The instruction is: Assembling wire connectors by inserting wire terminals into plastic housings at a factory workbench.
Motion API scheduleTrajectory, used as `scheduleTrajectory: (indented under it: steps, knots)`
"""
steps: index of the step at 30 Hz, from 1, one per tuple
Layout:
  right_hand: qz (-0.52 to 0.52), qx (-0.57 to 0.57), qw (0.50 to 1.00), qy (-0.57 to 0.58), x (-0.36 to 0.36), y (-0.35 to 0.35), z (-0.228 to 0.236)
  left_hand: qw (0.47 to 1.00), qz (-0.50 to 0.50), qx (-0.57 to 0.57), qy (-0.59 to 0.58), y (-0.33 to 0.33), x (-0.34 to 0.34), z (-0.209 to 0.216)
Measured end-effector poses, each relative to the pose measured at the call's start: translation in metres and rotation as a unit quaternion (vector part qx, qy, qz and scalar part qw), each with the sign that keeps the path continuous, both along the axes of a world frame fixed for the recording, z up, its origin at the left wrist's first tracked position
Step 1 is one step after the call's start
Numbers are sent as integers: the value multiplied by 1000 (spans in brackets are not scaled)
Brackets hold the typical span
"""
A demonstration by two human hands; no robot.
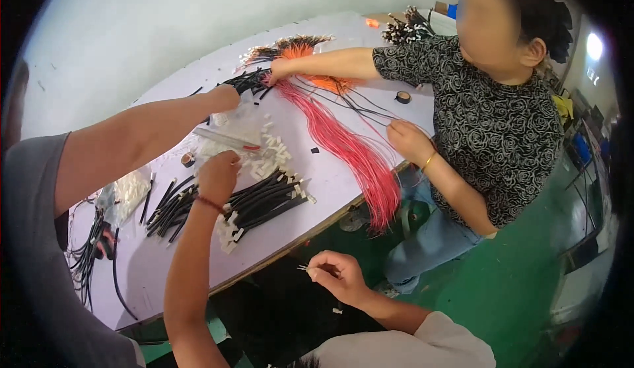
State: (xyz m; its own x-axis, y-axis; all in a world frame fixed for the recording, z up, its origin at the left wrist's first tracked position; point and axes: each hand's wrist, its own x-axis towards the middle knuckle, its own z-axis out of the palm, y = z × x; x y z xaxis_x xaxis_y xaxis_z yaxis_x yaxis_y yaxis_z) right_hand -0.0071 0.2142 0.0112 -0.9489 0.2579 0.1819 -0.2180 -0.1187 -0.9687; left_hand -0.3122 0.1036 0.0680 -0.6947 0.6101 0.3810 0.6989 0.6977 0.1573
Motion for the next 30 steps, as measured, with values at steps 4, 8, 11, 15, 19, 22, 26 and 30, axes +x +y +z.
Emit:
scheduleTrajectory:
  steps: [4, 8, 11, 15, 19, 22, 26, 30]
  knots:
    - [0, -16, 1000, 8, 9, -7, -4, 975, -81, 187, -92, -35, 55, 39]
    - [26, -26, 999, 8, 7, -20, -3, 898, -113, 301, -302, -85, 133, 42]
    - [52, -12, 999, -6, 8, -25, -1, 813, -55, 344, -466, -95, 197, 38]
    - [44, -19, 999, -16, 10, -35, 7, 717, -105, 423, -544, -105, 241, -2]
    - [84, -78, 990, -78, 16, -38, 7, 672, -113, 485, -548, -108, 260, -32]
    - [117, -104, 981, -112, 20, -47, 3, 642, -113, 528, -544, -114, 275, -49]
    - [144, -83, 979, -117, 24, -54, -1, 652, -106, 539, -523, -120, 279, -63]
    - [128, -59, 983, -115, 25, -61, 2, 683, -113, 535, -483, -125, 281, -65]
